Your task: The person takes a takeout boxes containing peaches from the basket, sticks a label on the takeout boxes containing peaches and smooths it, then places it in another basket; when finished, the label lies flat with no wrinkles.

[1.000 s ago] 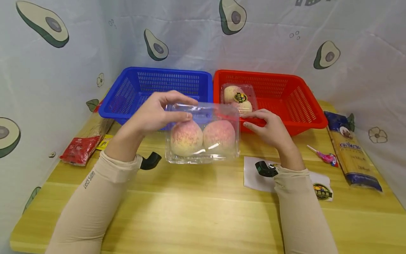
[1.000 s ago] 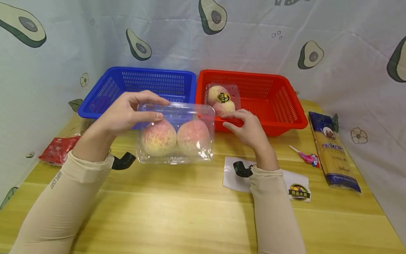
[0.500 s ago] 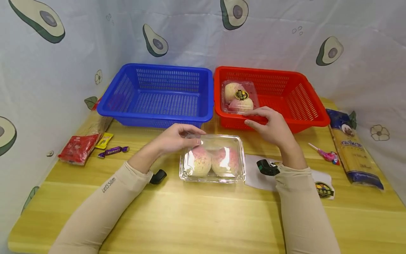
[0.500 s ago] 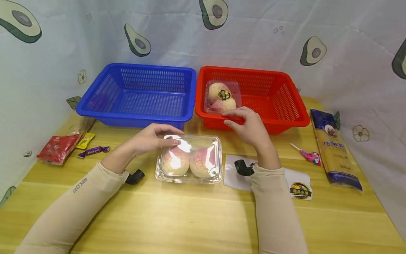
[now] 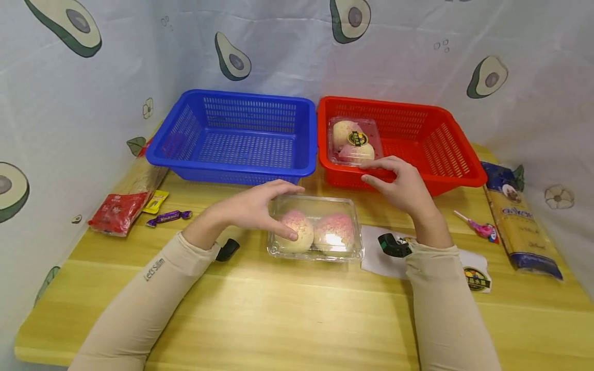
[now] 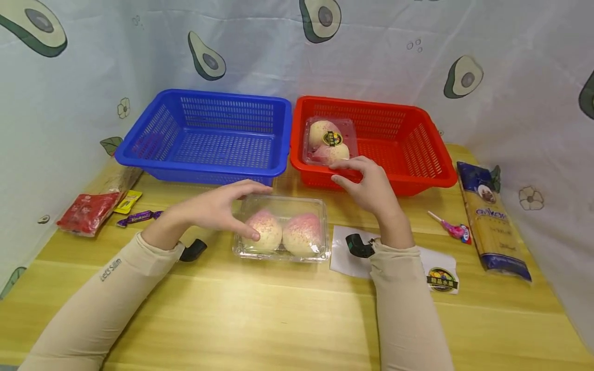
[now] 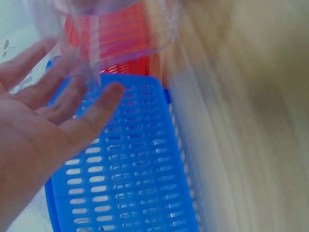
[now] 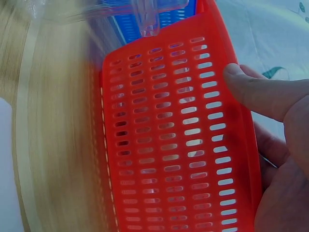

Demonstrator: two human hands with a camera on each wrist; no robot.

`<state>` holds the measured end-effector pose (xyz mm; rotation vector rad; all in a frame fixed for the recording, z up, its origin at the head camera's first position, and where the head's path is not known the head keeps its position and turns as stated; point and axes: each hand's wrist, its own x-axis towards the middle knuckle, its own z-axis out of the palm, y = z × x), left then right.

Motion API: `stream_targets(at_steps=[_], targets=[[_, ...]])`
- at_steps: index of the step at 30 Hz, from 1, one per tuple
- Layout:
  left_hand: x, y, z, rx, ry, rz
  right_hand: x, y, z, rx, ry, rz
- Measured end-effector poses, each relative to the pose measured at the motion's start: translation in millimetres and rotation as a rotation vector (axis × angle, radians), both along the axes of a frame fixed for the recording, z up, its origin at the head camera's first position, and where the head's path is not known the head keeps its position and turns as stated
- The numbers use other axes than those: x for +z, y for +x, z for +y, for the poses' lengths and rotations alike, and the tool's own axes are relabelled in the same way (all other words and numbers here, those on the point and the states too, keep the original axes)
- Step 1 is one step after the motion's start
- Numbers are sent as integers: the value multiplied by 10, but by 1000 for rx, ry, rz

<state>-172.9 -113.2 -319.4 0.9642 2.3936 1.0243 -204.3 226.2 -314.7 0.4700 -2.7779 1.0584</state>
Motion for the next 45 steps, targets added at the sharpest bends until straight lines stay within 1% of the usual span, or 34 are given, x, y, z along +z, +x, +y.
stream_targets(at_steps=[5, 8, 10, 13, 17, 20, 23, 26, 29, 32, 35, 38, 41, 45], targets=[[-61, 5, 59, -83, -41, 30, -21, 44, 31, -20, 10, -7], [-106, 13, 69, -124, -35, 40, -12, 64, 38, -16, 34, -20], [-136, 22, 70, -140, -33, 36, 15, 77, 44, 2, 68, -29], [-160, 36, 67, -150, -29, 29, 116, 114, 56, 38, 140, -38], [-160, 42, 57, -145, -16, 31, 342, 210, 129, 98, 224, -36], [-147, 38, 42, -140, -6, 35, 485, 327, 275, 141, 299, -36], [-134, 30, 21, -132, -5, 37, 521, 448, 496, 180, 386, -54], [-123, 22, 5, -123, -10, 34, 416, 534, 743, 210, 428, -117], [-118, 17, -5, -122, -12, 30, 213, 600, 942, 231, 418, -210], [-118, 15, -13, -123, -9, 22, 6, 657, 1044, 244, 386, -284], [-120, 15, -17, -125, 2, 16, -133, 692, 1069, 247, 353, -330], [-123, 15, -20, -122, 8, 6, -206, 702, 1071, 233, 345, -354], [-127, 14, -13, -116, 5, -2, -236, 704, 1077, 222, 350, -368], [-124, 11, 4, -114, -1, -6, -252, 718, 1091, 222, 352, -350]])
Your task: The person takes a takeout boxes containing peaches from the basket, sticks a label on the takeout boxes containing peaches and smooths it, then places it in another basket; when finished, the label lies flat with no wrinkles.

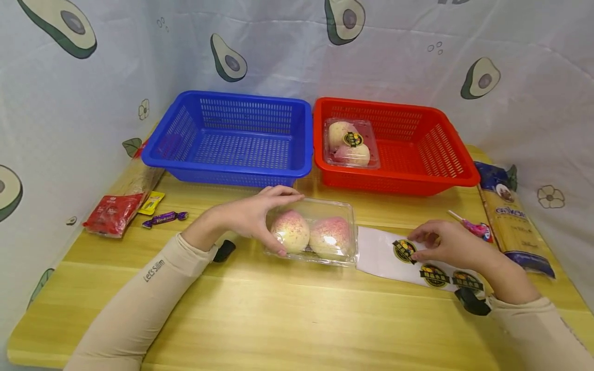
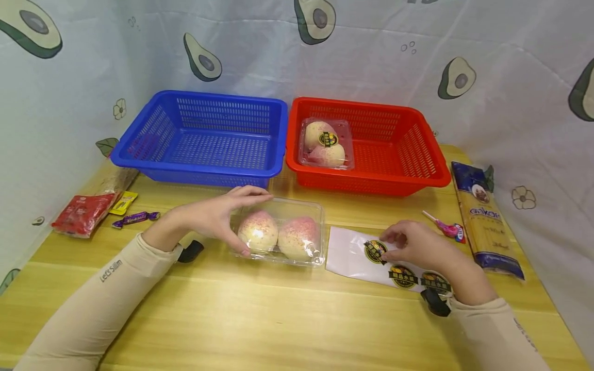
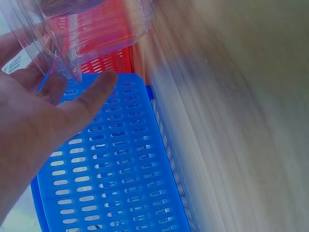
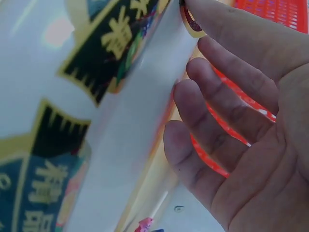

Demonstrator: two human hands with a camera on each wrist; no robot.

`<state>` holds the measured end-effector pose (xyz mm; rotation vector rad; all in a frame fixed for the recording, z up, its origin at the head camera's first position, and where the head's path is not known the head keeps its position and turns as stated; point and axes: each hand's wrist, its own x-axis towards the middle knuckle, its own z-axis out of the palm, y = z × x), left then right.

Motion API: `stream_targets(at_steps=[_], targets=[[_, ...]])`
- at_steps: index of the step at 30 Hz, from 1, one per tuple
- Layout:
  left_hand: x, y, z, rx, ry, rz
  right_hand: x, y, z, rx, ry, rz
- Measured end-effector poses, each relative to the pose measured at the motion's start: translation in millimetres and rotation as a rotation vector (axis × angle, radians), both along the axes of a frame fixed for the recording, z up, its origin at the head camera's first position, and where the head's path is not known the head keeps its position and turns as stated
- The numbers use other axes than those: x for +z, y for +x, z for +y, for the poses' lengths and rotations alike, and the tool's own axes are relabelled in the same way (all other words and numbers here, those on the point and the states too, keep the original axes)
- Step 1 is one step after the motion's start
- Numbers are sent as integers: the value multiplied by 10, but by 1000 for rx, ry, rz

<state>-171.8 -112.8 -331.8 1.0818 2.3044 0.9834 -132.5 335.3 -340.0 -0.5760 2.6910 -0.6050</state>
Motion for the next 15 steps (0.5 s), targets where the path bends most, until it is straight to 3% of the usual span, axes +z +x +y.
stream_targets(at_steps=[15], targets=[[4, -9, 1, -1, -2, 7, -18, 26, -95, -3, 17, -38]])
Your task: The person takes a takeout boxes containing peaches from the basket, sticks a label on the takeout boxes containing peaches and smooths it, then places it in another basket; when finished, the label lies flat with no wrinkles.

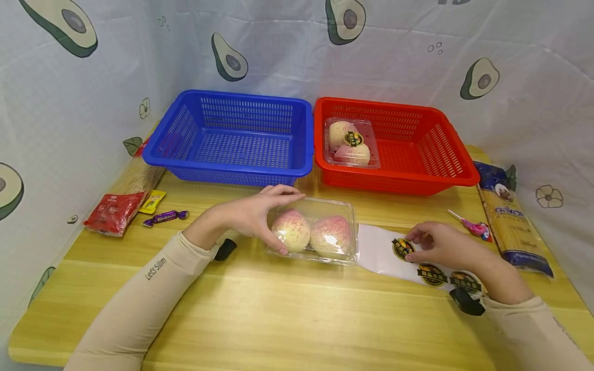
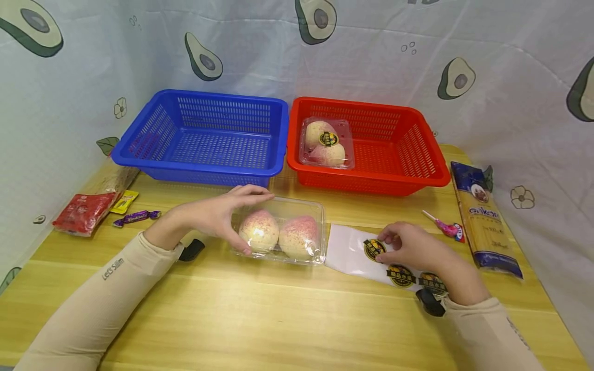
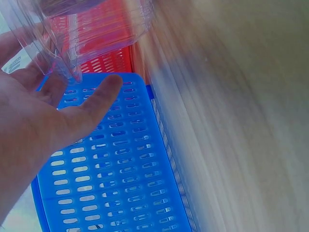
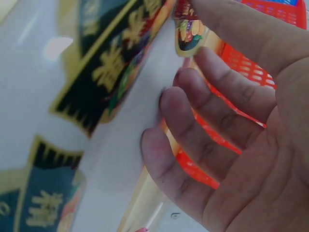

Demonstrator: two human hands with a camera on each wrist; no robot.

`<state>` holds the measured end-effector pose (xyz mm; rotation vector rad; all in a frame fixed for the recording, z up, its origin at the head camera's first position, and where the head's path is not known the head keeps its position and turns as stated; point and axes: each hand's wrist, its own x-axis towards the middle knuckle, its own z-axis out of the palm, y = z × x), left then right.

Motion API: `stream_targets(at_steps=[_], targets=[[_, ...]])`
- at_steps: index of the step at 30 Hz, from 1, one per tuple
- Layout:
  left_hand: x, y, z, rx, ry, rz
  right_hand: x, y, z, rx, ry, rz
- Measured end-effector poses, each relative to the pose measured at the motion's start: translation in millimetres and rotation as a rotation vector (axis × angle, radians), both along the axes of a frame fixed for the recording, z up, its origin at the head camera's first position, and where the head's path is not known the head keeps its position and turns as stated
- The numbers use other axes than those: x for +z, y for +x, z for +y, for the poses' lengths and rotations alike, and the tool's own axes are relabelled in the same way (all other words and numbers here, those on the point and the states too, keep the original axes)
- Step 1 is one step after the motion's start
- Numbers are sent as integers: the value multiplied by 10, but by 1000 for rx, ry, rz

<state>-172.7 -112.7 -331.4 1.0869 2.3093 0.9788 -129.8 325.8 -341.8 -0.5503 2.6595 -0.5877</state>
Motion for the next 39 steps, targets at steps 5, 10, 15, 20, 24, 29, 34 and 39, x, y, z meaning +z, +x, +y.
stream_targets(at_steps=[5, 10, 15, 20, 24, 29, 34, 39], targets=[[-5, 1, -1, 0, -3, 0, 10, 16, 21, 6, -87, -4], [7, 2, 7, -4, -6, 16, 77, 49, 59, 56, -172, 25], [20, 3, 15, -3, -11, 19, 294, 61, 16, 29, -215, 13], [15, -3, 16, 0, -11, 10, 577, 20, -322, 0, -269, 126], [10, 1, 12, 3, -2, -3, 766, -40, -731, 8, -353, 158], [-20, 1, 15, -4, 7, -6, 810, -132, -1155, 48, -483, 100], [-33, -6, 23, -13, 14, 8, 685, -219, -1399, 94, -477, 40], [-24, -16, 7, -8, 20, 14, 551, -290, -1492, 99, -436, 21]])
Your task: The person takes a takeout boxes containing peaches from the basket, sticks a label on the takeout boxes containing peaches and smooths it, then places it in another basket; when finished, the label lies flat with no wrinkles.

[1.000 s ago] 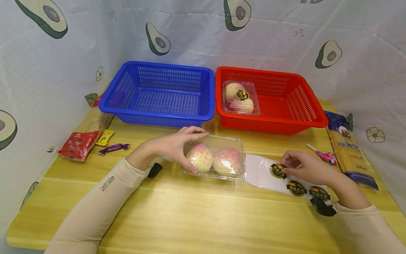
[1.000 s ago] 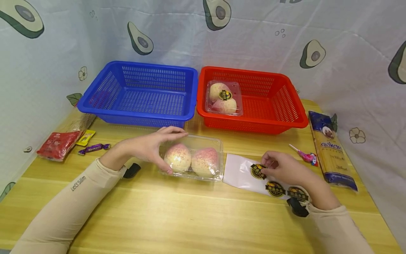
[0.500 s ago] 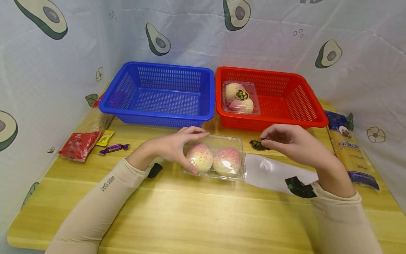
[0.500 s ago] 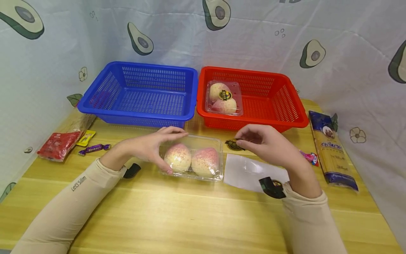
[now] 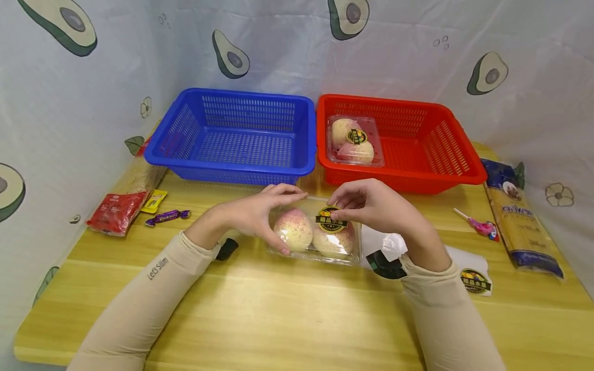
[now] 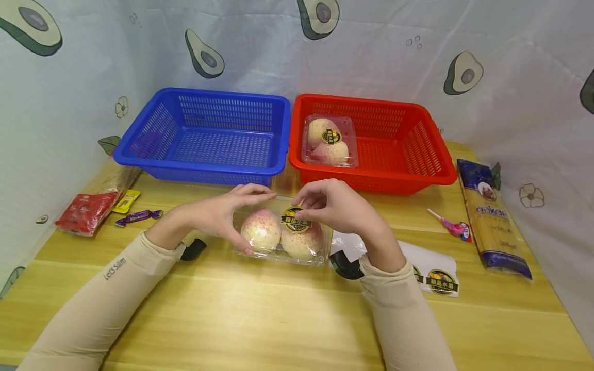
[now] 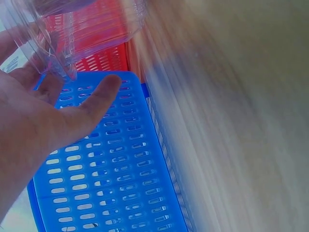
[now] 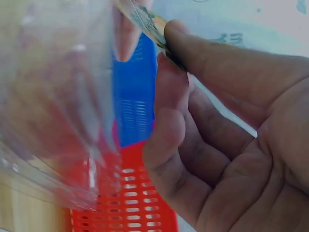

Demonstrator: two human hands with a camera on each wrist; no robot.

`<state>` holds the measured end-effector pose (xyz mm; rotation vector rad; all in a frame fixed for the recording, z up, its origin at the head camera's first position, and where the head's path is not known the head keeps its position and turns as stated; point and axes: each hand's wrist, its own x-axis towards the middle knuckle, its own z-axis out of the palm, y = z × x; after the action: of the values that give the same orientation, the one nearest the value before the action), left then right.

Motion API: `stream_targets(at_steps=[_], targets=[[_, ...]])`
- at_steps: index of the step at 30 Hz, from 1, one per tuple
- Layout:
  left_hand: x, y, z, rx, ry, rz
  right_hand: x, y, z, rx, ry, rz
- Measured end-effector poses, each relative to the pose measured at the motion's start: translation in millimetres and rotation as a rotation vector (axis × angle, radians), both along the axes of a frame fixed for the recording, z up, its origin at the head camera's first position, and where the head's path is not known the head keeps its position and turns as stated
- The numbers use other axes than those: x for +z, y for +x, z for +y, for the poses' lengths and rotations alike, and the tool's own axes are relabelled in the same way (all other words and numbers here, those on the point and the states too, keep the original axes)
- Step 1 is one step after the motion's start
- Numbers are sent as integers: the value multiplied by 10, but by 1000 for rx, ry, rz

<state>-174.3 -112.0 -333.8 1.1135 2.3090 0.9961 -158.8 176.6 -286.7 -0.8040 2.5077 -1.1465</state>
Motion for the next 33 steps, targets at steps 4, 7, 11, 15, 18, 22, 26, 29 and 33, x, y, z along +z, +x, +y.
stream_targets(at_steps=[4, 7, 11, 15, 18, 22, 26, 29, 33], targets=[[5, -5, -7, -1, -4, 0, -33, 8, -60, -13, 96, 74], [10, -11, -4, -5, -2, 3, -40, 36, -115, -42, 161, 151], [25, -16, 1, -5, -1, 3, -62, 71, -211, -36, 184, 194], [28, -14, 8, -1, -12, -2, -98, 79, -253, 7, 179, 198], [23, -9, 12, -5, -12, -7, -96, 79, -195, 16, 178, 183], [18, -3, 12, -4, -10, -5, -44, 75, -81, 39, 192, 130], [16, 2, 10, 1, -13, -1, -15, 39, 6, 62, 206, 75], [15, 4, 7, 4, -15, -1, -14, 28, 24, 56, 215, 48], [15, 9, 0, 6, -16, -5, 14, 109, -82, -32, 231, 23]])
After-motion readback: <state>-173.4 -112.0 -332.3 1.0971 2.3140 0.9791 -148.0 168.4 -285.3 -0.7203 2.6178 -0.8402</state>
